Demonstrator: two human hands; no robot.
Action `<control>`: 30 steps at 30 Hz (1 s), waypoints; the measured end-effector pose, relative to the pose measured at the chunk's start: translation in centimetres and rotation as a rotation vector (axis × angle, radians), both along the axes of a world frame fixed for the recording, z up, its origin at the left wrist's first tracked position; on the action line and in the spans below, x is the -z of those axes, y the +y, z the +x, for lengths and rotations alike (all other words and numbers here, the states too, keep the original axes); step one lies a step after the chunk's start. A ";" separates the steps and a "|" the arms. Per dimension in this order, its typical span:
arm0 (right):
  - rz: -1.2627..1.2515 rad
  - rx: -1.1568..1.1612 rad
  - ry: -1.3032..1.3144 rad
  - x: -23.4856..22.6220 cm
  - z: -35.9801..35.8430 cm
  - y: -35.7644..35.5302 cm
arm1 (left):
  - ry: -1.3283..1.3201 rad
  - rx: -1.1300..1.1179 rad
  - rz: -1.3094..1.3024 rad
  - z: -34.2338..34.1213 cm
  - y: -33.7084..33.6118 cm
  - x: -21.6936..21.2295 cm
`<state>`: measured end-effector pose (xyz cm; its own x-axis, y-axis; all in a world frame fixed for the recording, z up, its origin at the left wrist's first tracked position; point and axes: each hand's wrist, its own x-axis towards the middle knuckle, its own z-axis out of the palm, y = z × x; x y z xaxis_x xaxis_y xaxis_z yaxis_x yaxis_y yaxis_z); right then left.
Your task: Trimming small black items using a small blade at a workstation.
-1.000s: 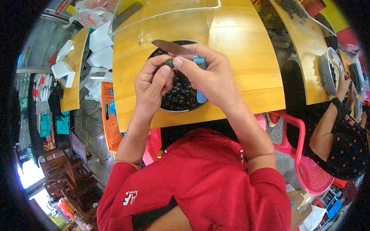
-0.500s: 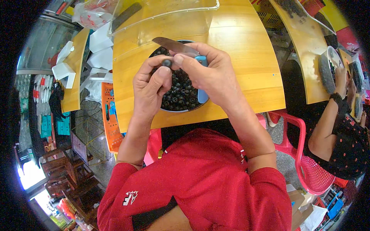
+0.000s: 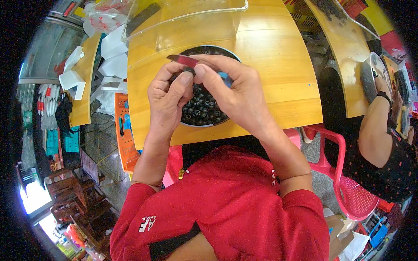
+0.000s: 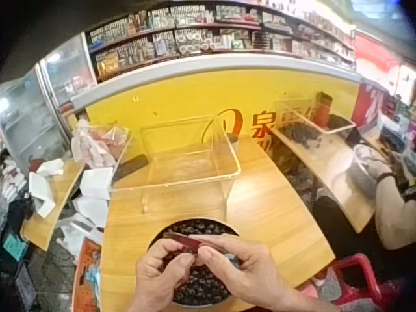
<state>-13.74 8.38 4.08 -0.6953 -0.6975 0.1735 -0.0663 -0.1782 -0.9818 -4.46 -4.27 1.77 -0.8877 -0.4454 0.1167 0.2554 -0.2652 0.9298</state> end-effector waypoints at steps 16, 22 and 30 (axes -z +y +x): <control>-0.053 -0.014 -0.113 1.1 -0.5 0.0 | -0.011 0.028 0.086 -0.1 -0.7 -0.1; -0.100 -0.025 -0.260 1.7 -1.7 0.7 | 0.131 0.160 0.397 1.1 -4.9 -0.5; -0.067 -0.029 -0.321 2.2 -2.1 1.4 | -0.430 0.242 -0.730 3.1 -6.3 -2.2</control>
